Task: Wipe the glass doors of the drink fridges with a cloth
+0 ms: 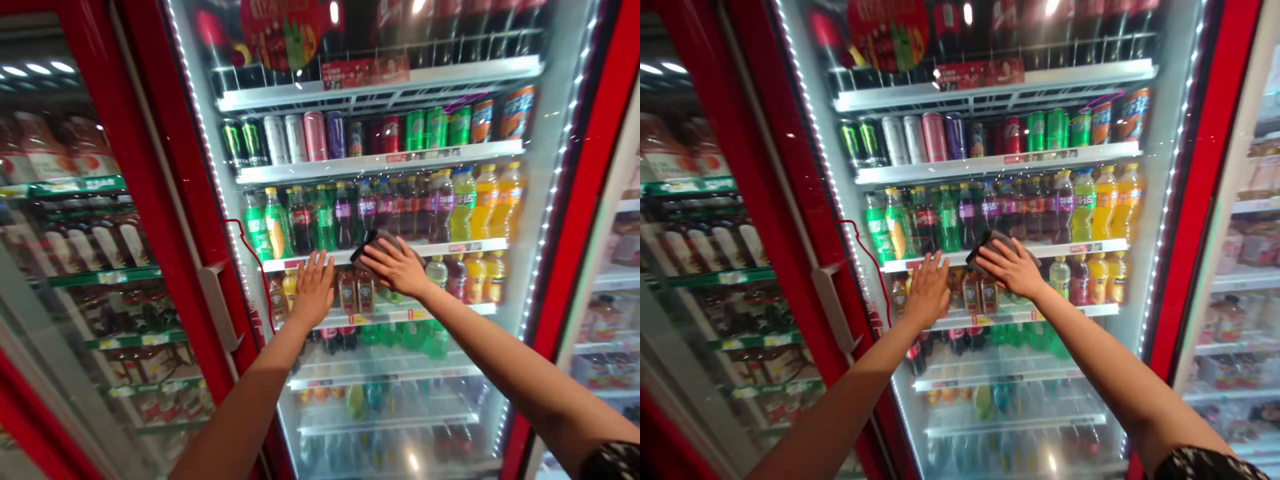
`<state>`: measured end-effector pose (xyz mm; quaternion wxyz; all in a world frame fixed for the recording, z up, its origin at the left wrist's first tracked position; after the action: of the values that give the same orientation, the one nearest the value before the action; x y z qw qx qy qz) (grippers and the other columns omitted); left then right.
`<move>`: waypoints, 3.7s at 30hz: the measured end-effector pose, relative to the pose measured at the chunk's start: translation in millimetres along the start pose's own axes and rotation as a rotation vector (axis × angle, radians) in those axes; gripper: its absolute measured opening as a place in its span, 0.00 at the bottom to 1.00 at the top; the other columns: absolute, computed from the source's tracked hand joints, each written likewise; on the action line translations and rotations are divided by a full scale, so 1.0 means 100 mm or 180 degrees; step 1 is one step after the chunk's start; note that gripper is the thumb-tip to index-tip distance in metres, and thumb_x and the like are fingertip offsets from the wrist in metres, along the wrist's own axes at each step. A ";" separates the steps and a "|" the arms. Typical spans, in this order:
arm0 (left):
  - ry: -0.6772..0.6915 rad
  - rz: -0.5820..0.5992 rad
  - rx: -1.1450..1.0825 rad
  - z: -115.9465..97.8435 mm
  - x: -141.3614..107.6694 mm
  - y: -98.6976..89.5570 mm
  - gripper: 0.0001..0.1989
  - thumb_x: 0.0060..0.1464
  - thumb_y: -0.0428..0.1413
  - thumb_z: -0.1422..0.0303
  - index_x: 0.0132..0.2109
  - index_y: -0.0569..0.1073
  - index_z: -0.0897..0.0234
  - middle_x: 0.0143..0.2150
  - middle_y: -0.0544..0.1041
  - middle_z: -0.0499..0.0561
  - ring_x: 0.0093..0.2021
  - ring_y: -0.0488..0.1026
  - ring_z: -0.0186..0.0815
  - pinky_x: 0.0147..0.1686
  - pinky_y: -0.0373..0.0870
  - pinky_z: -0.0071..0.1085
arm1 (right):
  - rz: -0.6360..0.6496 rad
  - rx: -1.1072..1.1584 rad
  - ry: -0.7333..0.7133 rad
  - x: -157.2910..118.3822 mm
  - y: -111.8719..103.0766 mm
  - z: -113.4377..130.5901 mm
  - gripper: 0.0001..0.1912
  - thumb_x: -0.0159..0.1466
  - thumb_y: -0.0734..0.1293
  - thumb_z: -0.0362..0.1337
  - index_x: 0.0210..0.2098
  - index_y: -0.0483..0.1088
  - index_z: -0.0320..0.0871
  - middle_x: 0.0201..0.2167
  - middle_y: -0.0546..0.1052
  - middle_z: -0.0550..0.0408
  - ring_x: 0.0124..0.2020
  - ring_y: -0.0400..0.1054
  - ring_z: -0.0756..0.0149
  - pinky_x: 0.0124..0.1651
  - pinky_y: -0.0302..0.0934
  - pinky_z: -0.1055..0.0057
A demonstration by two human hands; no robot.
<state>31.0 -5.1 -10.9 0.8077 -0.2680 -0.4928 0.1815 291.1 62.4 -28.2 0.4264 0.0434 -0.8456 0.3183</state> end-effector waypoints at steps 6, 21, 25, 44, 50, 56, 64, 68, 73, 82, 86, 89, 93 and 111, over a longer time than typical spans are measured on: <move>0.0072 0.0006 -0.0107 -0.34 0.04 0.21 0.42 0.60 0.56 0.65 0.75 0.46 0.66 0.77 0.45 0.60 0.77 0.35 0.49 0.73 0.39 0.52 | -0.0114 -0.0122 0.0695 -0.48 0.17 0.25 0.36 0.67 0.65 0.41 0.72 0.53 0.57 0.72 0.59 0.56 0.74 0.43 0.47 0.73 0.32 0.38; 0.0624 0.0002 -0.0252 -1.05 0.58 0.45 0.40 0.62 0.56 0.59 0.75 0.47 0.57 0.77 0.44 0.57 0.77 0.35 0.46 0.73 0.28 0.52 | -0.0463 -0.0569 0.1808 -1.10 -0.11 -0.93 0.35 0.66 0.65 0.43 0.71 0.56 0.51 0.75 0.51 0.52 0.76 0.32 0.44 0.72 0.37 0.36; 0.0563 0.0095 -0.0355 -1.19 0.62 0.62 0.52 0.51 0.63 0.48 0.75 0.47 0.54 0.77 0.40 0.60 0.76 0.34 0.52 0.70 0.21 0.57 | -0.0464 -0.0529 0.1860 -2.05 0.41 -0.18 0.30 0.65 0.67 0.40 0.67 0.64 0.49 0.72 0.58 0.50 0.76 0.32 0.45 0.71 0.40 0.35; 0.0631 -0.0219 -0.0862 -1.17 0.71 0.71 0.58 0.49 0.66 0.50 0.75 0.37 0.47 0.78 0.33 0.55 0.76 0.31 0.54 0.69 0.23 0.63 | -0.1686 -0.0489 0.4454 -2.75 0.35 -0.72 0.35 0.71 0.44 0.41 0.75 0.37 0.36 0.75 0.39 0.31 0.76 0.30 0.41 0.64 0.45 0.26; 0.0635 -0.0292 -0.0908 -1.16 0.73 0.72 0.57 0.50 0.66 0.50 0.75 0.38 0.46 0.78 0.32 0.54 0.76 0.32 0.55 0.69 0.21 0.62 | -0.0541 -0.0713 0.3287 -2.38 -0.07 -1.45 0.37 0.67 0.56 0.35 0.75 0.44 0.48 0.76 0.44 0.48 0.76 0.28 0.45 0.69 0.43 0.33; 0.0628 -0.0416 -0.0861 -1.16 0.72 0.74 0.55 0.51 0.64 0.49 0.75 0.38 0.46 0.78 0.34 0.54 0.76 0.34 0.54 0.70 0.22 0.61 | -0.1337 -0.1226 0.3904 -2.95 -0.11 -1.70 0.34 0.71 0.49 0.39 0.75 0.40 0.44 0.74 0.49 0.38 0.75 0.39 0.47 0.65 0.53 0.38; 0.0586 -0.0474 -0.0760 -1.13 0.70 0.73 0.55 0.51 0.63 0.47 0.75 0.38 0.47 0.78 0.37 0.55 0.76 0.37 0.53 0.70 0.27 0.63 | -0.1912 -0.1286 0.4080 -3.11 0.17 -1.47 0.35 0.72 0.46 0.43 0.75 0.35 0.41 0.74 0.44 0.33 0.74 0.41 0.44 0.65 0.50 0.34; 0.0625 -0.0559 -0.0622 -1.14 0.68 0.73 0.53 0.53 0.62 0.47 0.75 0.40 0.49 0.77 0.40 0.56 0.77 0.38 0.50 0.72 0.26 0.58 | -0.1815 -0.1072 0.3880 -2.33 -0.13 -2.01 0.33 0.71 0.48 0.44 0.75 0.44 0.46 0.74 0.48 0.41 0.75 0.37 0.43 0.64 0.50 0.32; 0.0685 -0.0695 -0.0432 -1.06 0.65 0.65 0.51 0.51 0.61 0.43 0.74 0.48 0.52 0.76 0.50 0.57 0.76 0.42 0.46 0.73 0.26 0.50 | -0.1425 -0.0936 0.3354 -1.07 -0.49 -2.03 0.33 0.71 0.51 0.43 0.74 0.46 0.49 0.74 0.51 0.48 0.75 0.35 0.43 0.65 0.51 0.32; 0.0927 -0.0490 0.0240 -0.10 0.68 0.11 0.41 0.59 0.54 0.45 0.74 0.50 0.48 0.75 0.54 0.52 0.75 0.49 0.42 0.74 0.32 0.46 | -0.1269 -0.0771 0.2670 0.38 -0.46 -1.00 0.34 0.70 0.55 0.43 0.74 0.47 0.50 0.75 0.50 0.51 0.75 0.34 0.41 0.65 0.47 0.30; 0.0668 -0.0256 0.0452 0.51 0.69 -0.21 0.41 0.59 0.55 0.46 0.74 0.48 0.45 0.77 0.47 0.51 0.76 0.46 0.45 0.73 0.34 0.51 | -0.1206 -0.0646 0.2488 0.99 -0.35 -0.46 0.36 0.68 0.58 0.42 0.74 0.46 0.49 0.75 0.48 0.51 0.75 0.32 0.41 0.65 0.46 0.30; 0.0598 -0.0137 0.0585 0.95 0.64 -0.43 0.43 0.59 0.55 0.46 0.74 0.46 0.48 0.77 0.46 0.51 0.76 0.42 0.46 0.73 0.34 0.52 | -0.1292 -0.0466 0.2289 1.43 -0.27 -0.04 0.38 0.67 0.58 0.40 0.74 0.46 0.49 0.75 0.48 0.51 0.75 0.31 0.40 0.65 0.44 0.28; 0.0414 -0.0096 0.0738 1.48 0.49 -0.69 0.46 0.59 0.56 0.49 0.75 0.43 0.57 0.77 0.45 0.53 0.77 0.40 0.46 0.73 0.33 0.53 | -0.1367 -0.0287 0.2117 1.97 -0.17 0.45 0.37 0.67 0.58 0.38 0.74 0.48 0.49 0.75 0.50 0.51 0.75 0.32 0.40 0.66 0.42 0.28; 0.0303 0.0232 0.0539 2.55 -1.09 -0.96 0.47 0.58 0.59 0.53 0.75 0.46 0.64 0.77 0.45 0.57 0.77 0.37 0.46 0.74 0.37 0.52 | -0.0411 0.0012 0.0640 1.94 0.79 2.77 0.33 0.69 0.60 0.34 0.72 0.53 0.55 0.73 0.56 0.61 0.75 0.38 0.50 0.73 0.34 0.41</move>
<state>-243.1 -76.8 66.1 0.8428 -0.2248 -0.4267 0.2389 -51.3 4.4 -42.6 0.5285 0.0664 -0.7934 0.2946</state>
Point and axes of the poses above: each hand's wrist, its own x-axis towards the middle knuckle, its own y-axis out of the palm, z = x × y, the point moved 2 cm from there along x, towards the middle knuckle
